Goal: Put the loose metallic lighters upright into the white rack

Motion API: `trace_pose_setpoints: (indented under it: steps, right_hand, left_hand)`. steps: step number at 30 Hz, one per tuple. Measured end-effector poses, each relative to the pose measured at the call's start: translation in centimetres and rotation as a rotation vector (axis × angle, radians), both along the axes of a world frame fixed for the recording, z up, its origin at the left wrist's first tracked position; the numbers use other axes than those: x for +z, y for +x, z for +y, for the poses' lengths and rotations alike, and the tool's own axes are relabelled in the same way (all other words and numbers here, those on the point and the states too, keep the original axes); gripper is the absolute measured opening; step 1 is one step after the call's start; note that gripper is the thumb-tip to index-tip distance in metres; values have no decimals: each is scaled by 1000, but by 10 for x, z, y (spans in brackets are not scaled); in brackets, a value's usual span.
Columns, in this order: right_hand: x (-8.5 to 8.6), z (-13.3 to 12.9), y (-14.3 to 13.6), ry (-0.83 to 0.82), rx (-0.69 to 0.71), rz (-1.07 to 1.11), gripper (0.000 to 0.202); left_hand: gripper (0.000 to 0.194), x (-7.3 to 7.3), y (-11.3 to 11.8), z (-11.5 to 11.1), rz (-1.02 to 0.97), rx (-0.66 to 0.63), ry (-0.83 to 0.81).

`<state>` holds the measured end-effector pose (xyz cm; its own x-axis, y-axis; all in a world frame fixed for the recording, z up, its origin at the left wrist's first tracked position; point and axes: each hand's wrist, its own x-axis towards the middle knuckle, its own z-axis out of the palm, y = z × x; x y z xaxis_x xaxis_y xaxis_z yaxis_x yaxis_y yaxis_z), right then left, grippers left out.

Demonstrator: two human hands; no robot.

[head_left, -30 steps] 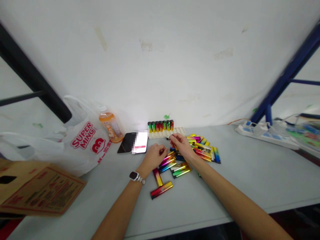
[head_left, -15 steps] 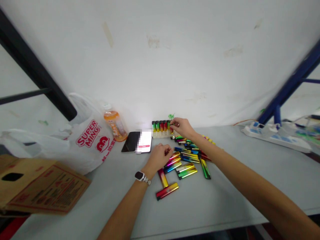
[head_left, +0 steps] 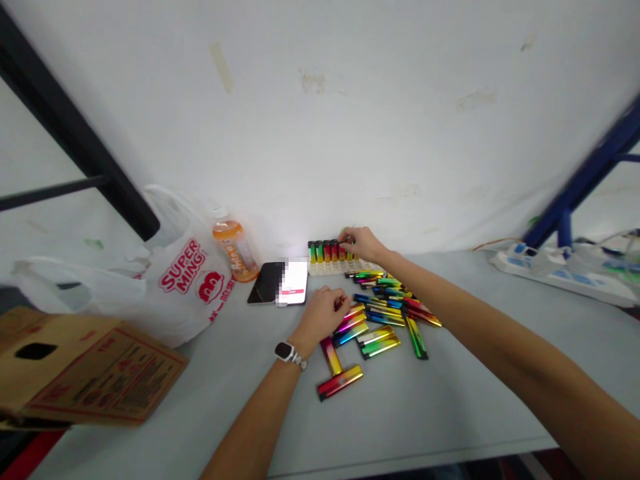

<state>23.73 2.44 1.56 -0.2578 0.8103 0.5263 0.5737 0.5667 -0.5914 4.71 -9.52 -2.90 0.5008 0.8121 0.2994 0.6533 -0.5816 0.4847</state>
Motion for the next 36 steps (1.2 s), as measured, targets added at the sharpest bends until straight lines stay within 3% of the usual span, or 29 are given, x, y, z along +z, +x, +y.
trace_pose_setpoints:
  steps: [6,10,14,21,26,29,36]
  right_hand:
    - [1,-1,3,-28,-14,-251,20]
    - [2,-13,3,100,-126,-448,26]
    - [-3,-25,-2,106,-211,-606,36]
    - [-7,-44,0,73,-212,-678,54]
    - [-7,-76,16,2,-205,-680,30]
    - [-10,-89,26,-53,-223,-736,31]
    - [-12,-81,31,-114,-223,-825,32]
  left_hand:
    - [32,0,0,0,15,6,-11]
    - [32,-1,1,1,6,6,-6]
    - [32,1,2,0,15,13,-9]
    - [32,5,3,-2,32,20,-26]
    - [33,3,3,-1,37,17,-15]
    - [32,2,3,-1,33,10,-8]
    - [34,2,4,0,23,11,-20]
